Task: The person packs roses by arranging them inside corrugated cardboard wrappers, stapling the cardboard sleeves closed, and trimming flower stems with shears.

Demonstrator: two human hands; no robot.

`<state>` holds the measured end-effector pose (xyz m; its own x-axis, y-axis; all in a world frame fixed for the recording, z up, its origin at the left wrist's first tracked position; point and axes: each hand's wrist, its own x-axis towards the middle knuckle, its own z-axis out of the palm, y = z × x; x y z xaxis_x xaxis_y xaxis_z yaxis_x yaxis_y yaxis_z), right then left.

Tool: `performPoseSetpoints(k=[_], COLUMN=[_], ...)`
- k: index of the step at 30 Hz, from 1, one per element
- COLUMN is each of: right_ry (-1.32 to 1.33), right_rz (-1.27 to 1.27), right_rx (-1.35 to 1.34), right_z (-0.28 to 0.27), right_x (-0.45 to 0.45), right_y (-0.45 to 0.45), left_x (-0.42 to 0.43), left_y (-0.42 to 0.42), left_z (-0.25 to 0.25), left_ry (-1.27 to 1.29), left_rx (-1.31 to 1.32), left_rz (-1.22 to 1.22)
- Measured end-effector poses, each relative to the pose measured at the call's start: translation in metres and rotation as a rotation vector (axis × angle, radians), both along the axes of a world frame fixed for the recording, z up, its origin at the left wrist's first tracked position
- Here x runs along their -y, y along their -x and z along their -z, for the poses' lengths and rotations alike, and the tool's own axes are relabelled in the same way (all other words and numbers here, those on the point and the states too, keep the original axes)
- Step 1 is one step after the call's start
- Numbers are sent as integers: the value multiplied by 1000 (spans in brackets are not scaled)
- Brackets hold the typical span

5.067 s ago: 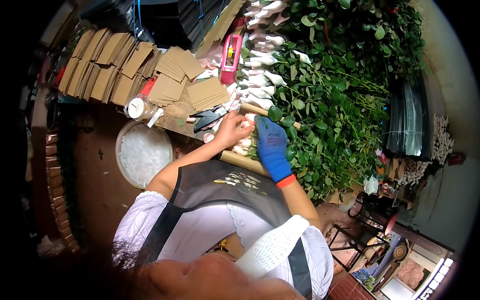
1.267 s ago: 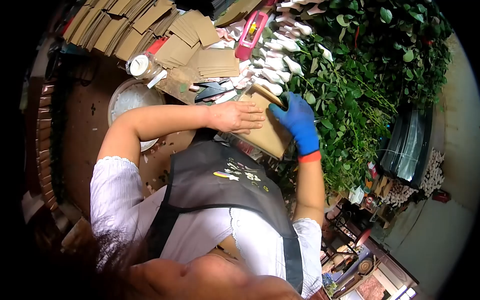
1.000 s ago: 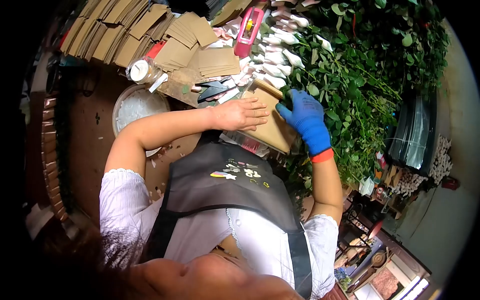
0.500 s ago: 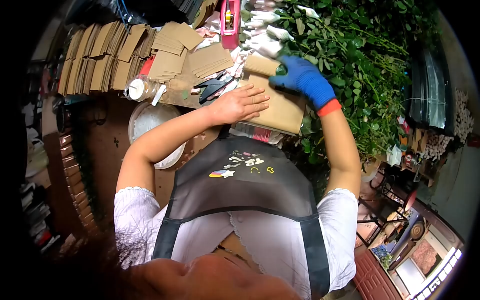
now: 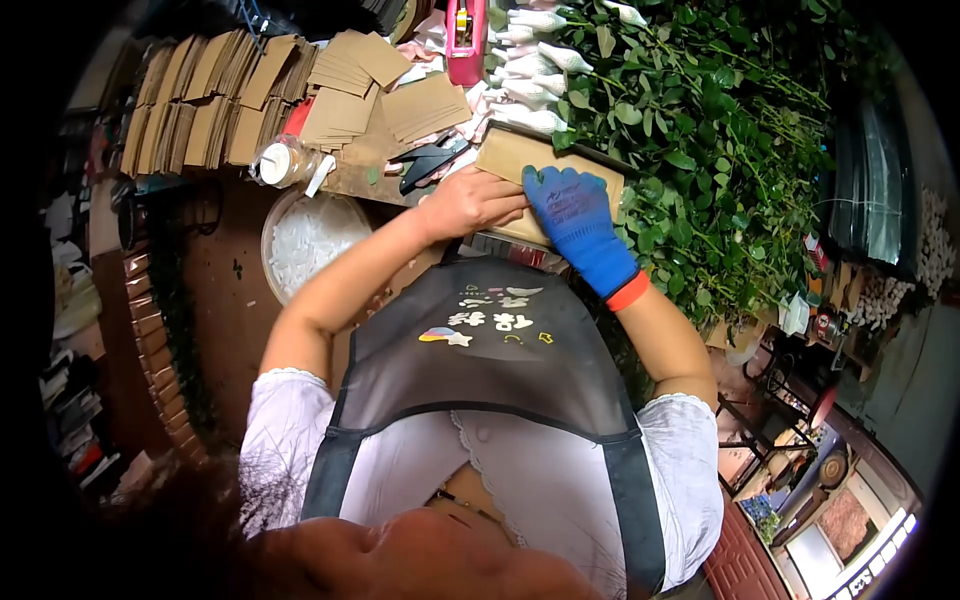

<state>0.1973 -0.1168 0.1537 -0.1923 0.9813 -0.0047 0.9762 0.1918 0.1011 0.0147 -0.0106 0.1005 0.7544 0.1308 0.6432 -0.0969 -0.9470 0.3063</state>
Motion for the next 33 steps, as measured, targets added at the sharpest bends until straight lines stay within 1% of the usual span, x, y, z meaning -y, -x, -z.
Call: performPoseSetpoints(k=[2, 3, 4, 5, 6, 7, 8, 9, 10, 11, 12, 14, 17, 20, 21, 22, 24, 27, 30, 31, 32, 33], right_ry=[39, 105, 101, 99, 97, 199, 219, 240, 261, 269, 275, 264, 217, 162, 149, 139, 153, 174, 142, 125, 131, 135], right_rz=[74, 107, 131, 150, 170, 182, 191, 198, 204, 201, 201, 195, 177, 174, 176, 179, 173, 166, 150, 145, 148, 152], right_rx=[75, 131, 168, 206, 244, 204, 193, 182, 170, 182, 194, 203, 191, 175, 166, 156, 171, 216, 232, 229, 242, 255], right_z=[8, 13, 12, 10, 9, 6, 3, 0, -2, -3, -3, -4, -6, -6, -7, -7, -7, -7, -5, -4, -4, -4], right_x=[4, 6, 8, 11, 12, 12, 11, 10, 9, 9, 9, 8, 11, 12, 12, 12, 11, 11, 10, 11, 11, 11], right_y=[13, 20, 27, 33, 37, 37, 38, 39, 40, 42, 42, 41, 40, 40, 40, 41, 41, 42, 41, 42, 42, 43], left_x=[13, 20, 25, 28, 26, 18, 7, -4, -14, -26, -37, -55, -54, -59, -44, -34, -38, -45, -55, -52, -51, -51], left_y=[9, 21, 33, 43, 51, 57, 62, 72, 79, 86, 88, 86, 72, 84, 81, 83, 82, 85, 89, 87, 83, 75], left_z=[-6, -5, 3, 32, 39, 47, 58, 76, 79, 82, 90, 72, 45, 66, 11, 33, -7, -7, -14, -16, -19, -33], left_ry=[22, 56, 94, 224, 353, 273, 194, 170, 146, 257, 324, 297, 597, 1503, 1519, 1723, 1622, 1211, 999, 883, 889, 892], left_rx=[91, 73, 58, 86, 58, -33, -128, -264, -401, -594, -724, -819, -1046, -779, -625, -449, -655, -715, -738, -719, -813, -908], left_rz=[-201, -338, -479, -623, -734, -856, -979, -977, -973, -876, -824, -688, -724, -438, -413, -313, -279, -205, -136, -184, -224, -264])
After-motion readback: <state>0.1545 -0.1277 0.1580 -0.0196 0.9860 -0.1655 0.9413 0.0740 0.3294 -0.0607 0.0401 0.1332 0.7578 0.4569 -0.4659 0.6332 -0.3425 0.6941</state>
